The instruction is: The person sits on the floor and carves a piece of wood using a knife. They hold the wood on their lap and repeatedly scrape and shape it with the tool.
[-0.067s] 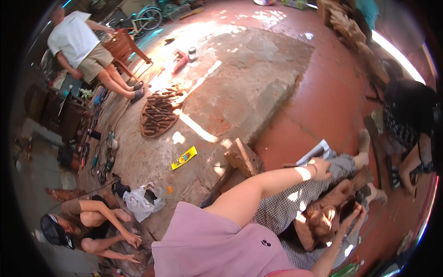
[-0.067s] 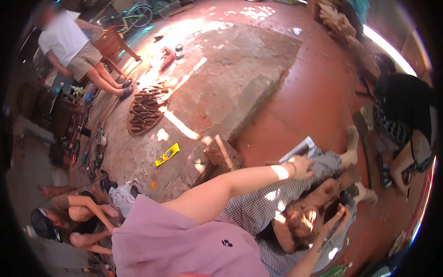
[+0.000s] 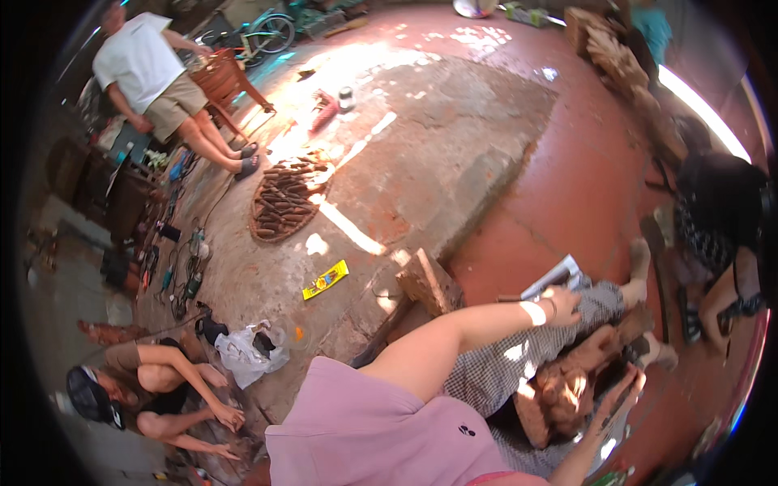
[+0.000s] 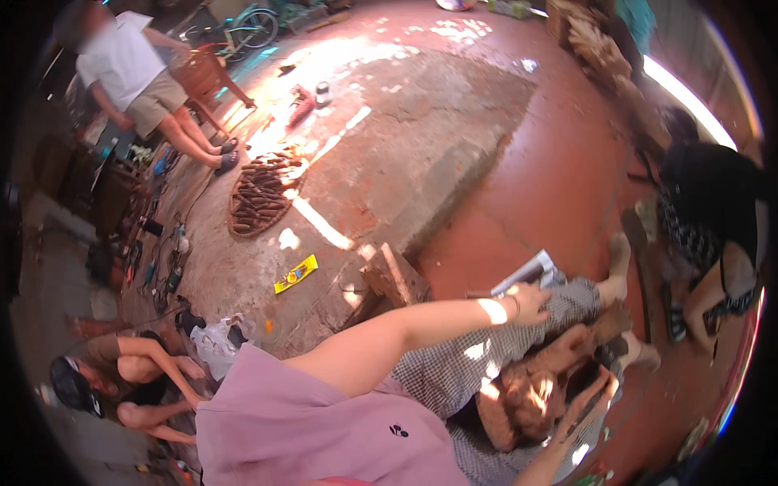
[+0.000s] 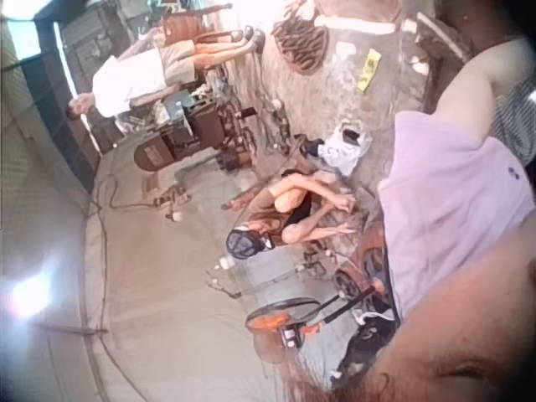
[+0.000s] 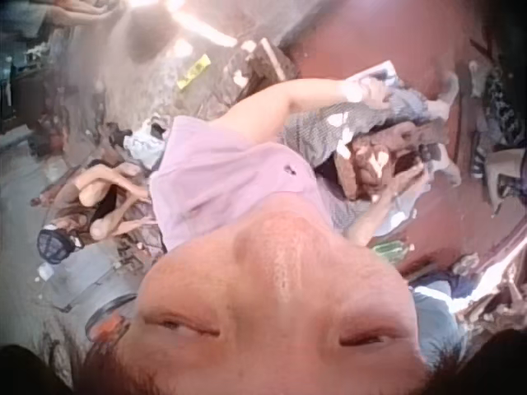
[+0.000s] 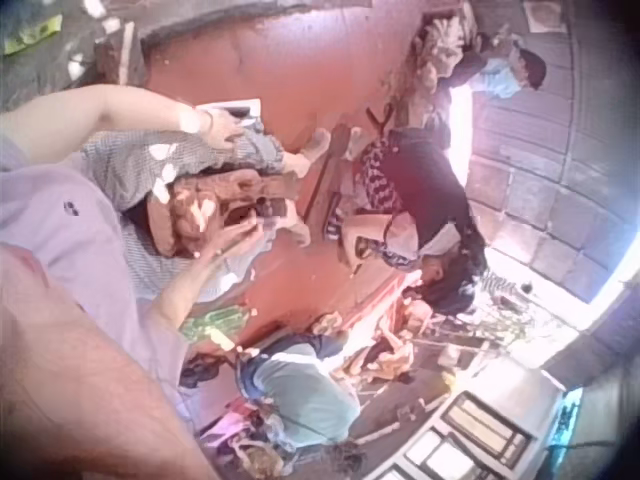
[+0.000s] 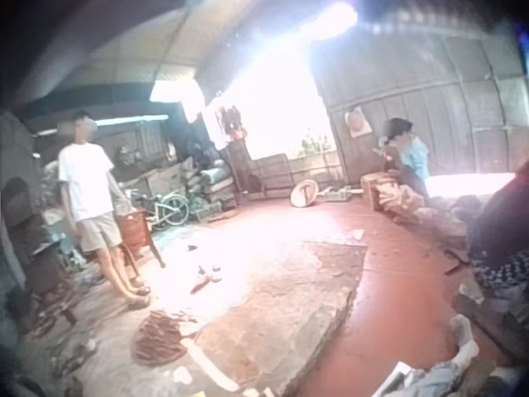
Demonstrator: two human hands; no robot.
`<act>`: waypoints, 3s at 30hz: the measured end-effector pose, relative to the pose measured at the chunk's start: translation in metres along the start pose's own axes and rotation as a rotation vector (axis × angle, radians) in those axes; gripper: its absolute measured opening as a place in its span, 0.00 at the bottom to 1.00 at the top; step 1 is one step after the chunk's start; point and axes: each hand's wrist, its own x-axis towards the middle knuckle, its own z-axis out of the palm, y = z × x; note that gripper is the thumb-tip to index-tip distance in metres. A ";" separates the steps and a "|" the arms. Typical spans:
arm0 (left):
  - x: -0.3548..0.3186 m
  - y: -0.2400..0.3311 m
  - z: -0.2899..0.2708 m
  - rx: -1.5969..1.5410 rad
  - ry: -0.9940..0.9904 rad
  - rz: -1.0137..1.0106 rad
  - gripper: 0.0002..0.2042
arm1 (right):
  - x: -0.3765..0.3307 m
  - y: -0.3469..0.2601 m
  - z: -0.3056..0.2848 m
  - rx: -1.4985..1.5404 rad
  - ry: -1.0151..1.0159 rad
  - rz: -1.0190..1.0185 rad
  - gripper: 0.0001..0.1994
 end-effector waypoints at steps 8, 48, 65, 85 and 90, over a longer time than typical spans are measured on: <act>-0.003 0.012 -0.009 0.025 0.001 -0.035 0.25 | 0.084 0.102 0.002 -0.391 0.022 0.202 0.14; -0.052 0.002 0.029 -0.076 0.407 0.092 0.28 | 0.062 0.096 0.022 -0.398 0.128 0.212 0.18; -0.051 0.002 0.034 -0.071 0.437 0.059 0.24 | 0.047 0.110 0.000 -0.422 0.153 0.210 0.19; -0.048 0.004 0.031 -0.034 0.444 0.081 0.23 | 0.028 0.146 -0.030 -0.404 0.257 0.258 0.21; -0.051 0.004 0.032 -0.007 0.452 0.074 0.22 | 0.024 0.161 -0.044 -0.359 0.274 0.240 0.22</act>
